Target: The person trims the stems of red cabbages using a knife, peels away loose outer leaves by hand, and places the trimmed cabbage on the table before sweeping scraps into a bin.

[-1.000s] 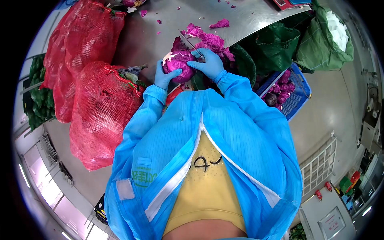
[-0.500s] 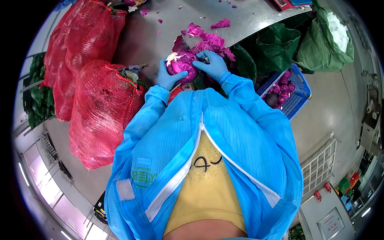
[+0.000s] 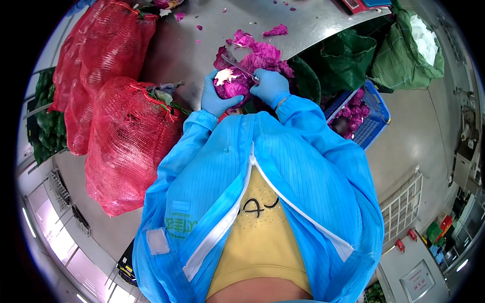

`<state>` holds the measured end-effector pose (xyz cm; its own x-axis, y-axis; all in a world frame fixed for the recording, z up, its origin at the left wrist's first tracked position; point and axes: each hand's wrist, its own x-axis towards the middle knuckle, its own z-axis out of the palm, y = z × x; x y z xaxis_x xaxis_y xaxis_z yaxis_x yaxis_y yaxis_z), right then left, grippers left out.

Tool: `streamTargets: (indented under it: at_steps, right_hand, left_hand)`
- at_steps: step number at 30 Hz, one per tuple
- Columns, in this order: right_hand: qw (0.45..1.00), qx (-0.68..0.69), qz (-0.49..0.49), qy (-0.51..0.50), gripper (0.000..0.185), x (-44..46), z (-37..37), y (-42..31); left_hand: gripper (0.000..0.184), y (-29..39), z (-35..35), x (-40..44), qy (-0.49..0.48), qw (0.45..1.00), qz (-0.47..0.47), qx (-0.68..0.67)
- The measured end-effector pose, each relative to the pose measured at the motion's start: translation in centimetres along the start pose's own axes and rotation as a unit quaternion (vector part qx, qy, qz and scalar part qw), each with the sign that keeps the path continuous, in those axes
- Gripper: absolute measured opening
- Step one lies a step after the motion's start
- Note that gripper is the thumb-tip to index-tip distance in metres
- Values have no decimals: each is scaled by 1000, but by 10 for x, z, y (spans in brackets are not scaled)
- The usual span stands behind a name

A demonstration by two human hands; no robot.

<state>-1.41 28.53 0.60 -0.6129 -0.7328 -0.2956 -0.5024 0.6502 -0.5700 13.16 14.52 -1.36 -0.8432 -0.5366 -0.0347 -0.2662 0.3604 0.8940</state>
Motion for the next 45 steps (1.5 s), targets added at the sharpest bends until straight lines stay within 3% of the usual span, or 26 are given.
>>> streamTargets:
  at_steps: [6,8,10,12,14,16,17,18,21,24,25,28,29,35,36,38,42,45]
  right_hand:
    - [997,2,-7,76,30,2,17,14]
    - [978,128,31,162,22,5,21,24]
    - [969,175,65,162,23,14,30,41]
    - [907,359,57,213,27,23,38,56]
    - [908,360,83,200,35,27,33,65]
    - [950,201,33,237,40,23,23,60]
    - [956,151,8,251,55,18,16,53]
    - [956,152,8,252,55,13,14,44]
    - [929,318,-80,171,67,17,33,31]
    - [959,250,-77,110,75,15,46,20]
    - [958,282,-49,27,72,20,51,24]
    - [935,342,-73,53,68,20,55,25]
    - [946,301,-89,77,54,17,53,25]
    - [991,86,-56,87,22,7,31,8]
    - [991,86,-54,89,22,10,29,10]
    - [963,95,-76,241,14,22,22,16]
    - [974,24,-100,203,17,24,-14,11]
    - [954,30,-142,261,19,14,-27,1]
  left_hand:
    - [95,-14,-2,-1,12,997,-4,-76]
    - [93,-30,-4,-3,21,997,9,-68]
    - [92,-39,-8,-3,10,994,13,-104]
    - [90,-39,-8,-4,7,991,11,-137]
    - [94,-37,-9,-2,4,967,-51,-248]
    - [92,-57,-11,-2,10,960,-59,-274]
    - [91,-65,-13,-1,29,943,-110,-312]
    - [90,-69,-14,1,48,922,-160,-349]
    - [89,-58,-15,2,35,913,-149,-379]
    - [91,-51,-18,2,24,910,-148,-387]
    - [92,-50,-18,3,22,905,-151,-396]
    - [92,-56,-19,3,15,896,-154,-417]
    - [92,-59,-20,3,14,896,-154,-416]
    - [91,-53,-23,3,-19,909,-133,-393]
    - [91,-55,-22,4,-24,915,-121,-385]
    - [92,-59,-22,3,-28,919,-111,-377]
    - [95,-58,-24,3,-48,952,-70,-295]
    - [98,-54,-21,2,-49,965,-28,-257]
